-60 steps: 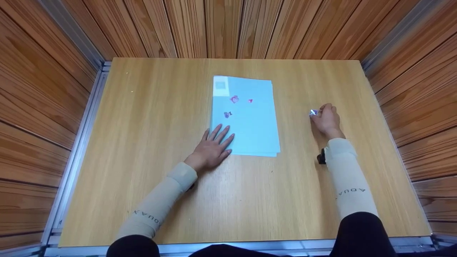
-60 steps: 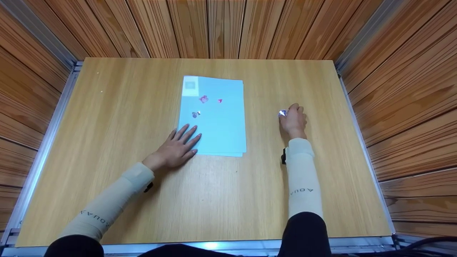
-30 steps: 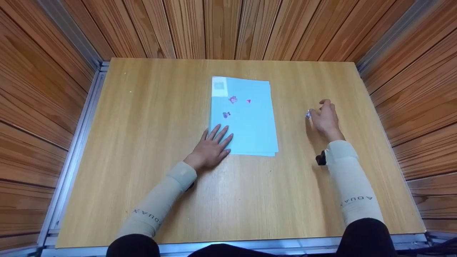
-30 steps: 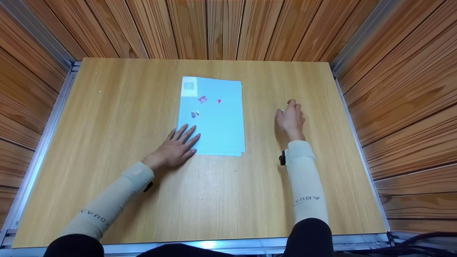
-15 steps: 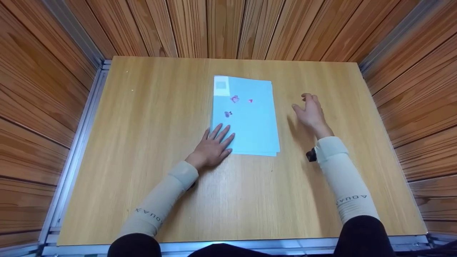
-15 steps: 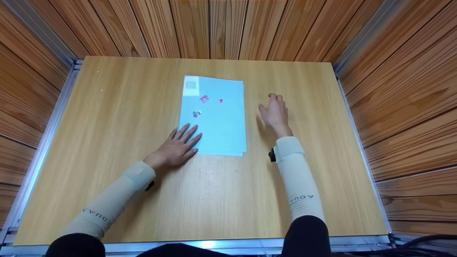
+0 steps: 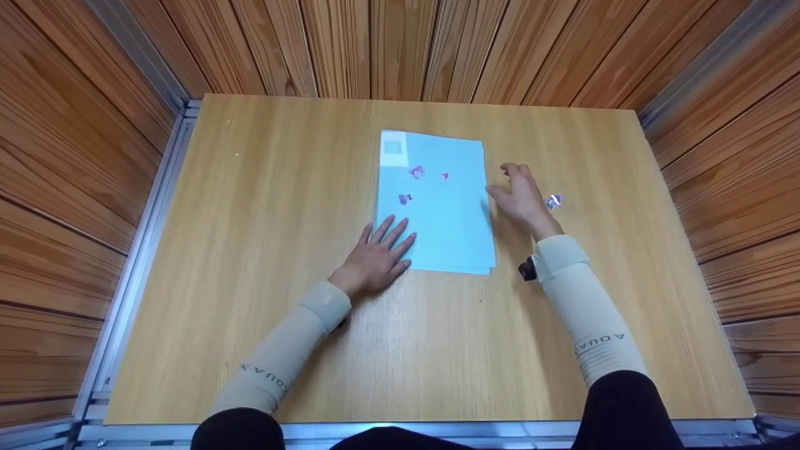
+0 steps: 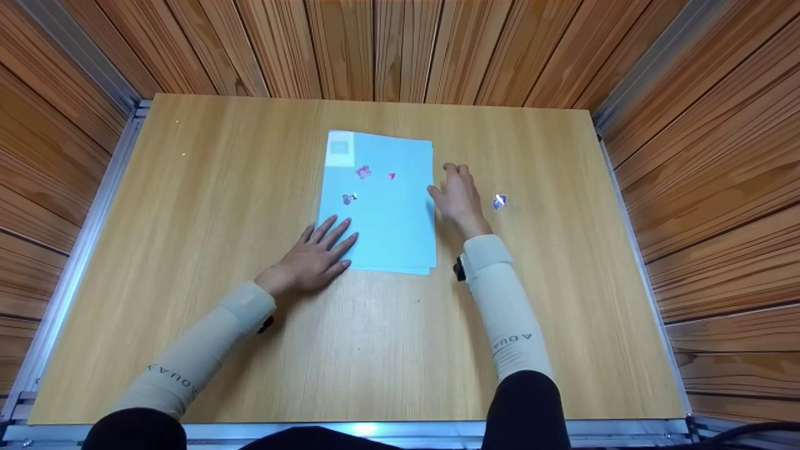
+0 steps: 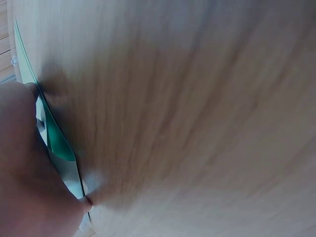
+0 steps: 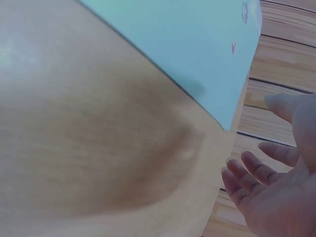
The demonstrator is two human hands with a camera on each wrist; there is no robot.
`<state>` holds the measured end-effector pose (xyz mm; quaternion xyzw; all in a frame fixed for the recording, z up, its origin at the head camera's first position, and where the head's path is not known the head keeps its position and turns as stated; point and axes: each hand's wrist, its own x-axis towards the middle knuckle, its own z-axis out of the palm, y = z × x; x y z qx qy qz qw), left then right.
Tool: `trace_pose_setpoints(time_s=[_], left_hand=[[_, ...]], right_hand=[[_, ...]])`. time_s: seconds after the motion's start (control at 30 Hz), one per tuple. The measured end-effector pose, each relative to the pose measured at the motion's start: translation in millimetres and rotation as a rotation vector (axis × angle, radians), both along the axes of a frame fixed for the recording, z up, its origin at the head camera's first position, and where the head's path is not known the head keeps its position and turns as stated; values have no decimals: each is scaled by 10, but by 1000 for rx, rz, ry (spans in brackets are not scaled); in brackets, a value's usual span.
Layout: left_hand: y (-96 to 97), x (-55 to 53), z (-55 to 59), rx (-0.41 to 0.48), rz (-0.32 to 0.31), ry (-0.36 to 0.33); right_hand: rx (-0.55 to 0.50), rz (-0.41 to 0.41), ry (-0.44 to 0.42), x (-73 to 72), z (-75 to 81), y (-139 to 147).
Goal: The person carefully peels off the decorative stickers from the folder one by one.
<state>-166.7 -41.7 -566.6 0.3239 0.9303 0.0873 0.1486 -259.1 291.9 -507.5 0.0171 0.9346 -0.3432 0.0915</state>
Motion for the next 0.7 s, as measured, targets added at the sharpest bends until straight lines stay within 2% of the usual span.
trace_pose_setpoints(time_s=[0.33, 0.7], left_hand=[[13, 10, 50, -9, 1, 3], [5, 15, -19, 15, 12, -10]], right_hand=[[16, 86, -9, -84, -149, -245], [33, 107, -62, -191, -282, -511]])
